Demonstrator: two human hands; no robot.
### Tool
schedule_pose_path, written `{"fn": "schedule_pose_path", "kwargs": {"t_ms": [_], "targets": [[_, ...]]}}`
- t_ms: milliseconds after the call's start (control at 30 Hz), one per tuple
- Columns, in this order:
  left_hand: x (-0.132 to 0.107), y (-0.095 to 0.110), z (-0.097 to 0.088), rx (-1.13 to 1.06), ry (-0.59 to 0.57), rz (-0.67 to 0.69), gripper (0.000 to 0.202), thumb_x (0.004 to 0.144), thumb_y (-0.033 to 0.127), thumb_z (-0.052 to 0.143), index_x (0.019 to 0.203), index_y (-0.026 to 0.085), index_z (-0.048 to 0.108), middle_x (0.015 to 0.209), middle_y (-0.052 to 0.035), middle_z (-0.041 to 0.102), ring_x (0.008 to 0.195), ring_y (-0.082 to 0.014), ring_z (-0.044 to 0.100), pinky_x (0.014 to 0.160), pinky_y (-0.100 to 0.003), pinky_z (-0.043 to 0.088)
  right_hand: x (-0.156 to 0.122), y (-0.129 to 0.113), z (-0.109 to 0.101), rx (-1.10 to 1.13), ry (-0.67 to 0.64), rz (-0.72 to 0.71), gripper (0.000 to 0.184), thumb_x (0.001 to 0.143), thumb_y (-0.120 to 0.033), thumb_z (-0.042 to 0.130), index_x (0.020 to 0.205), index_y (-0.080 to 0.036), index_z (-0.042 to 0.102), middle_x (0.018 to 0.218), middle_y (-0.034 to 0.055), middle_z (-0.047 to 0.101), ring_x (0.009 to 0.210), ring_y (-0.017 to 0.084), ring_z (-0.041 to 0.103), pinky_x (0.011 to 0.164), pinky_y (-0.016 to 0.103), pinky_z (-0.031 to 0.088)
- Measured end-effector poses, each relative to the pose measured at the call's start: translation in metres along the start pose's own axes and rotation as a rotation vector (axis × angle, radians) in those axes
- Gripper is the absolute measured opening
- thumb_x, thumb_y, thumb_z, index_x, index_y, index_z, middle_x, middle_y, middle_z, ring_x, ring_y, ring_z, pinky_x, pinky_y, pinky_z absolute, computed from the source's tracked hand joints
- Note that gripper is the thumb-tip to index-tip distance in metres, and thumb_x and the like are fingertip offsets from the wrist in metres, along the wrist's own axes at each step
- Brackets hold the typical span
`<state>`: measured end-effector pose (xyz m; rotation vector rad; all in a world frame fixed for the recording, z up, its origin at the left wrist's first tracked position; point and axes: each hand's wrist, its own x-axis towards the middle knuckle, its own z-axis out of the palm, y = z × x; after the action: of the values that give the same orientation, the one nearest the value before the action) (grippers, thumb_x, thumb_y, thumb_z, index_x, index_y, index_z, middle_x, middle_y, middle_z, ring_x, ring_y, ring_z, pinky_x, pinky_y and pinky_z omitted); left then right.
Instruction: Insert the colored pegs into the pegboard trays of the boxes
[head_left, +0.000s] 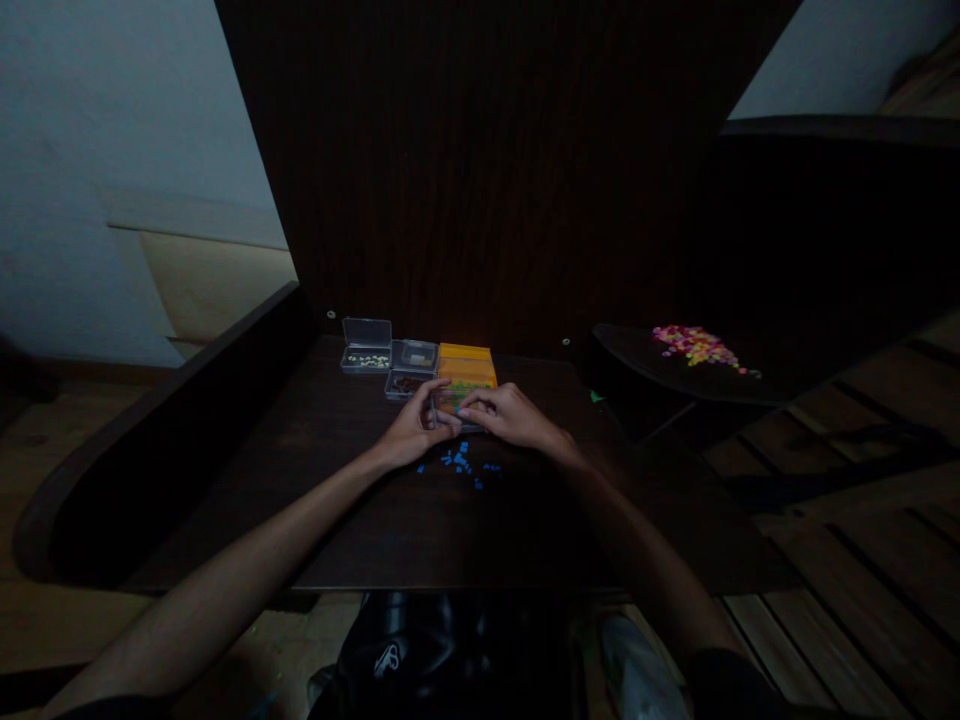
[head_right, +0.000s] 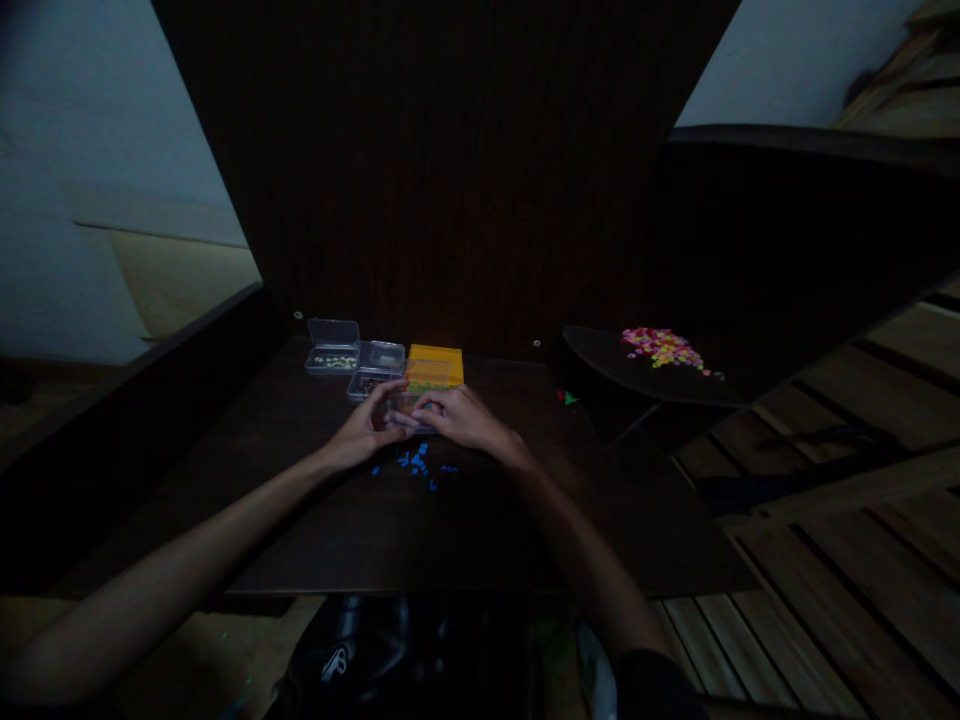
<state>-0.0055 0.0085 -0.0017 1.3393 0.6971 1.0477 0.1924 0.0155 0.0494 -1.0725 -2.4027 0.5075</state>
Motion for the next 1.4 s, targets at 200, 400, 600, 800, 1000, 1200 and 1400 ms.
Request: {"fn": "schedule_pose_path", "kwargs": {"t_ms": [200,400,600,800,1000,1200,1400], "targets": [[-0.003,0.002,0.004,-0.024,-0.034,-0.001,0.074,0.065,0.017,0.078,0.129,0.022,0.042,0.101,-0.0043,0.061,0.082,-0.0135,0.063,0.078,-0.030,0.052,0.025,-0.011,0.008,-0.310,-0.110,-0.004,0.021,0.091,-0.027,0.056,0.101,-0.018,0.072,0.086,0.0055,0.071,0.074,0.015,0.060,0.068,0.024,0.038],[-0.002,0.002,0.005,-0.066,-0.038,-0.004,0.074,0.064,0.016,0.078,0.128,0.022,0.042,0.103,-0.0037,0.059,0.083,-0.0129,0.063,0.080,-0.030,0.051,0.026,-0.009,0.008,-0.274,-0.138,-0.022,0.022,0.092,-0.028,0.055,0.104,-0.021,0.072,0.088,0.0055,0.072,0.077,0.016,0.061,0.071,0.025,0.040],[0.001,-0.001,0.002,-0.070,-0.016,-0.022,0.077,0.065,0.015,0.078,0.131,0.022,0.039,0.102,-0.0046,0.062,0.080,-0.0126,0.064,0.078,-0.030,0.052,0.013,-0.002,-0.006,-0.063,-0.004,-0.017,0.029,0.091,-0.037,0.055,0.104,-0.017,0.072,0.075,0.0030,0.069,0.066,0.013,0.056,0.063,0.023,0.040],[0.004,-0.003,-0.005,-0.027,0.050,0.011,0.074,0.064,0.015,0.079,0.127,0.024,0.043,0.133,-0.0120,0.047,0.080,-0.0102,0.066,0.079,-0.029,0.054,-0.014,0.006,-0.015,0.190,-0.131,0.014,0.034,0.083,-0.044,0.061,0.085,-0.013,0.073,0.051,-0.0040,0.050,0.047,0.007,0.038,0.047,0.020,0.030],[0.006,-0.003,-0.008,0.017,0.081,0.026,0.070,0.065,0.016,0.078,0.127,0.025,0.045,0.131,-0.0114,0.048,0.079,-0.0100,0.065,0.081,-0.032,0.054,-0.027,0.015,0.008,0.100,-0.233,0.029,0.026,0.083,-0.033,0.062,0.097,-0.014,0.074,0.054,-0.0045,0.052,0.048,0.007,0.042,0.050,0.019,0.033],[0.005,-0.002,-0.008,0.049,0.085,0.041,0.071,0.066,0.018,0.077,0.129,0.025,0.045,0.132,-0.0115,0.049,0.079,-0.0116,0.066,0.082,-0.035,0.054,-0.024,0.013,0.020,-0.150,-0.259,0.074,0.033,0.084,-0.021,0.061,0.116,-0.022,0.069,0.076,0.0006,0.069,0.061,0.011,0.057,0.065,0.022,0.042],[0.006,-0.003,-0.009,0.058,0.085,0.035,0.072,0.066,0.021,0.078,0.129,0.022,0.044,0.132,-0.0124,0.048,0.080,-0.0126,0.066,0.083,-0.034,0.054,-0.025,0.025,0.021,-0.068,-0.278,0.003,0.029,0.090,-0.026,0.056,0.117,-0.025,0.069,0.102,0.0044,0.074,0.087,0.016,0.067,0.080,0.026,0.048]]}}
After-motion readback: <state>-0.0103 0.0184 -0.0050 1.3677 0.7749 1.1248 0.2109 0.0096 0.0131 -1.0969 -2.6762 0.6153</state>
